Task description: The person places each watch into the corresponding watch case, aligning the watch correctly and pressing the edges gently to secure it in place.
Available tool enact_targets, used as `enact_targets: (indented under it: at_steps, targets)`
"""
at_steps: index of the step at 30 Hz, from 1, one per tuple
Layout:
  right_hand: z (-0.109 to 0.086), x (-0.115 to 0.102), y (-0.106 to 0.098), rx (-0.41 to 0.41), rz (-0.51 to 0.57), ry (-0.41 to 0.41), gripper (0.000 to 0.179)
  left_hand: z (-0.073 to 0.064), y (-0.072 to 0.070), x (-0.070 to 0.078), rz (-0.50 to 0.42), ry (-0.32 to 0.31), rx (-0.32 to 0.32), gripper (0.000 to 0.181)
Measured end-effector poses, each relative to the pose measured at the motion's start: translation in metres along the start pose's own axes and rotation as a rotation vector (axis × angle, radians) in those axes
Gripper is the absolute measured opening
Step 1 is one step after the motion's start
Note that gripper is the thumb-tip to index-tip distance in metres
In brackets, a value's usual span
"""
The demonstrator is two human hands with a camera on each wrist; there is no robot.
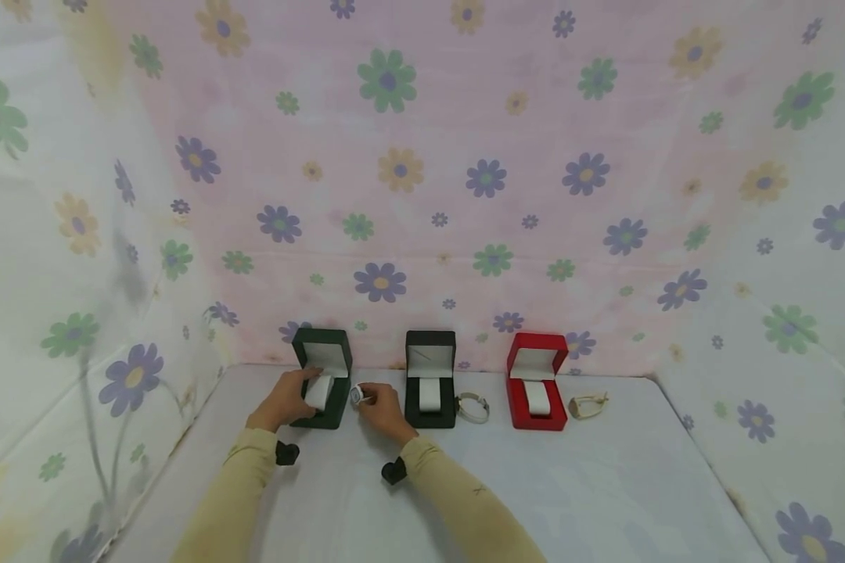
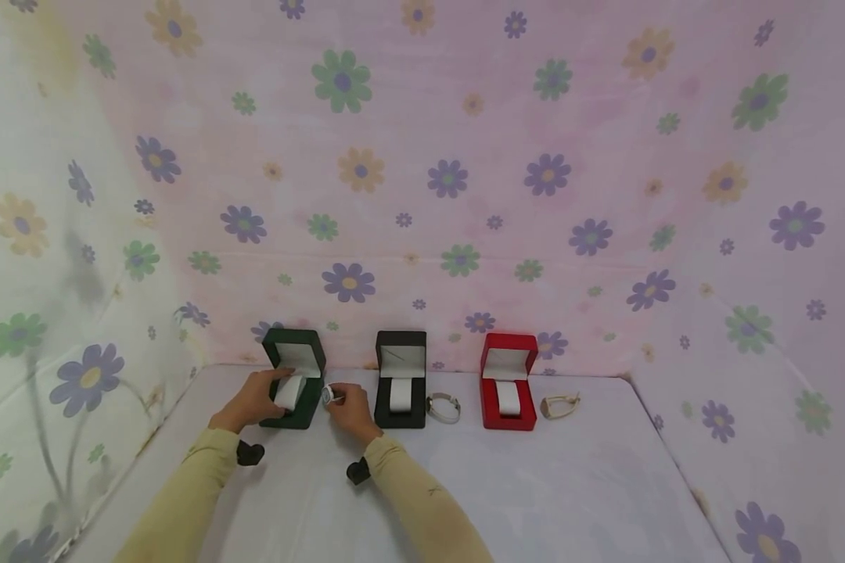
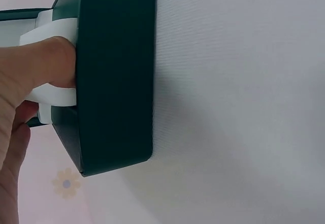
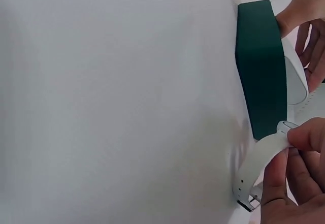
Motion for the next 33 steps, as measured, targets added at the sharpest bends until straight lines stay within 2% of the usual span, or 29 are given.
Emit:
enact_targets:
  at_steps: [9, 14, 19, 25, 33]
  targets:
    - [-0.006, -0.006, -0.011, 0.021, 0.047, 0.046, 0.03, -0.004, -0.003, 0.005, -0.013, 0.047, 0.035, 0.072]
    - [-0.008, -0.003, -0.014, 0.027, 0.04, 0.058, 0.029, -0.006, -0.007, 0.007, -0.007, 0.05, 0.041, 0.071]
    - [-0.01, -0.001, -0.018, 0.041, 0.069, 0.061, 0.029, -0.008, -0.009, 0.009, -0.007, 0.088, 0.074, 0.072]
    - [-0.014, 0.0, -0.025, 0.053, 0.089, 0.063, 0.028, -0.014, -0.012, 0.01, -0.034, 0.155, 0.166, 0.069]
    - [-0.022, -0.004, -0.033, 0.068, 0.126, 0.082, 0.028, -0.024, -0.026, 0.021, -0.102, 0.23, 0.366, 0.067]
Point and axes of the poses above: each hand's wrist, its own z-axis towards the middle knuckle, its own y-axis out of the palm, x = y × z, the point moved 8 cm from there along z, towards the middle knuckle, and after that the axes turned 11 degrees about x, right-handed, at the moved point
